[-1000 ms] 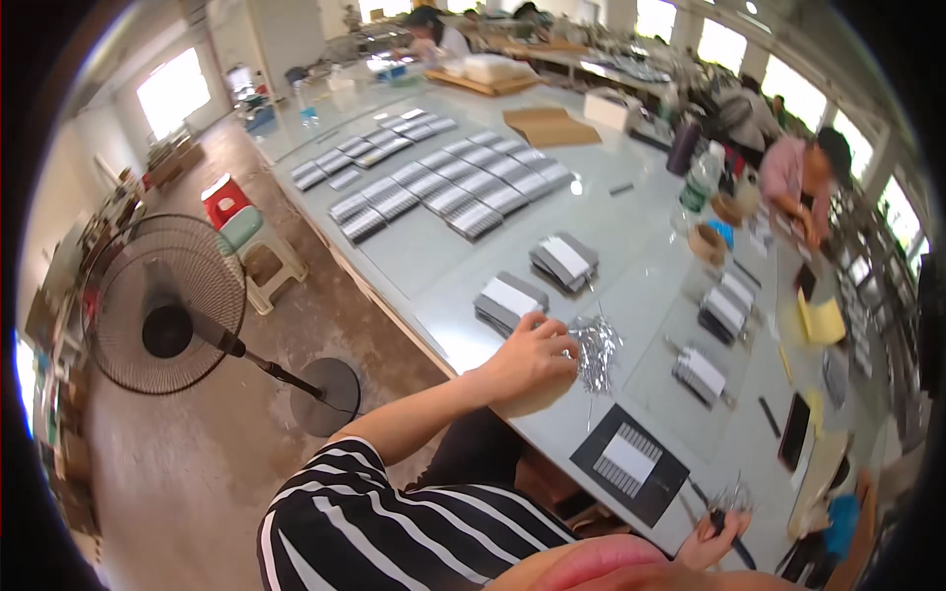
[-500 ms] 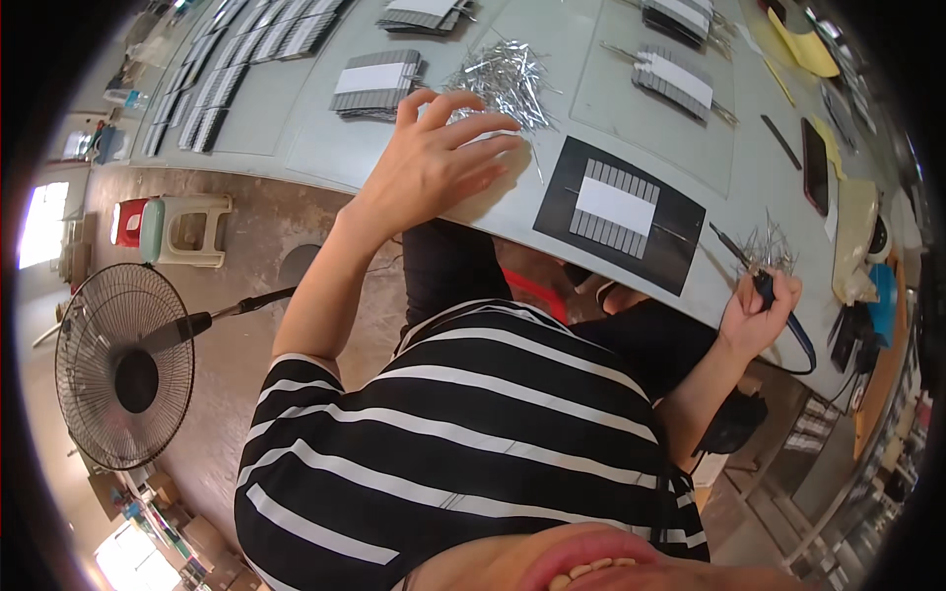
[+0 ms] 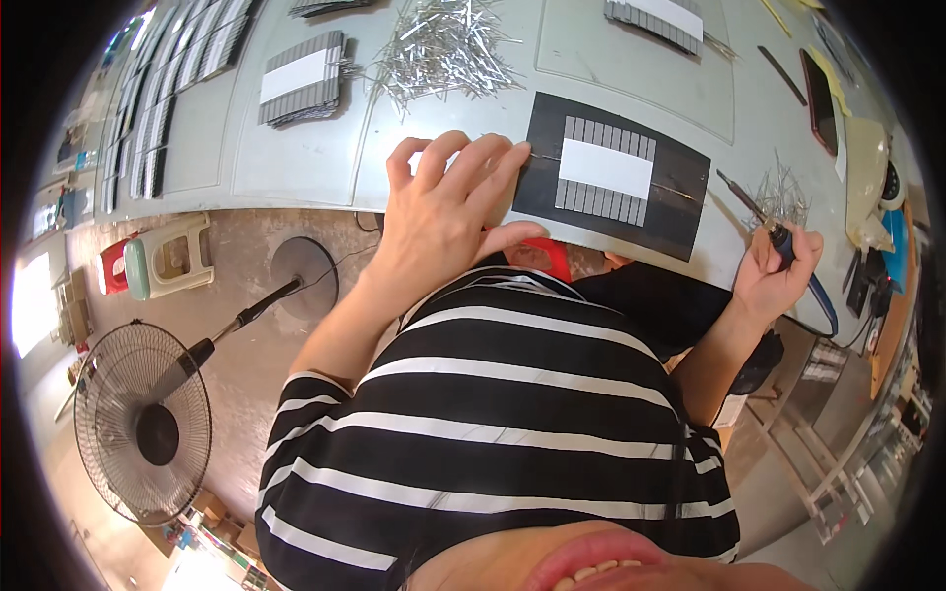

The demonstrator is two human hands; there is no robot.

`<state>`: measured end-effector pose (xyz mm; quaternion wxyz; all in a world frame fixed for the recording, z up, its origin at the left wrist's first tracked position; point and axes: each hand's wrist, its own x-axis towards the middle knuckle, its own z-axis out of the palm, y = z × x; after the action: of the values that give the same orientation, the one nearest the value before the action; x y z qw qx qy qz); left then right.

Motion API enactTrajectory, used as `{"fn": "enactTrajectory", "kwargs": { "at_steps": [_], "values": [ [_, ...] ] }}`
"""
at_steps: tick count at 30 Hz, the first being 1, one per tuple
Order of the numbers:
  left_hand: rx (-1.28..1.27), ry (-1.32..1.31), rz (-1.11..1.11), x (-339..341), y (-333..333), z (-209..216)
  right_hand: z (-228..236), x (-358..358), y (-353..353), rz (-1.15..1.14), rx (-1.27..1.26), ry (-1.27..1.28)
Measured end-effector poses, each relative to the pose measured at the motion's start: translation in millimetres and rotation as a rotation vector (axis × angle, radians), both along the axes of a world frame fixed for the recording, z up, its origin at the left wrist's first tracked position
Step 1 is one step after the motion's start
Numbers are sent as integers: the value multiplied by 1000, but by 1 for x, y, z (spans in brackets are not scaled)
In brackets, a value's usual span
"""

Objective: Soldering thin wires onto metal contact strips using a soldering iron and a jig.

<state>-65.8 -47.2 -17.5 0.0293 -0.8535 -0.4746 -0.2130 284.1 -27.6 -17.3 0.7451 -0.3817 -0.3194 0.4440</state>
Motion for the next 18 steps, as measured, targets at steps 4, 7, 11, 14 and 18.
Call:
{"fn": "enactTrajectory", "kwargs": {
  "at_steps": [4, 7, 11, 14, 18],
  "values": [
    [11, -30, 43, 4, 1, -1, 27, -22, -4, 36, 54, -16],
    [23, -27, 39, 7, 1, -1, 33, -48, -3, 32, 78, -191],
    [46, -15, 64, 5, -3, -5, 15, -76, 2, -63, 237, -793],
    [92, -28, 50, 5, -2, -9, 28, -93, 5, 58, 138, -560],
    [109, -29, 50, 6, -2, -10, 37, -100, 7, 137, 55, -536]
  ]
}}
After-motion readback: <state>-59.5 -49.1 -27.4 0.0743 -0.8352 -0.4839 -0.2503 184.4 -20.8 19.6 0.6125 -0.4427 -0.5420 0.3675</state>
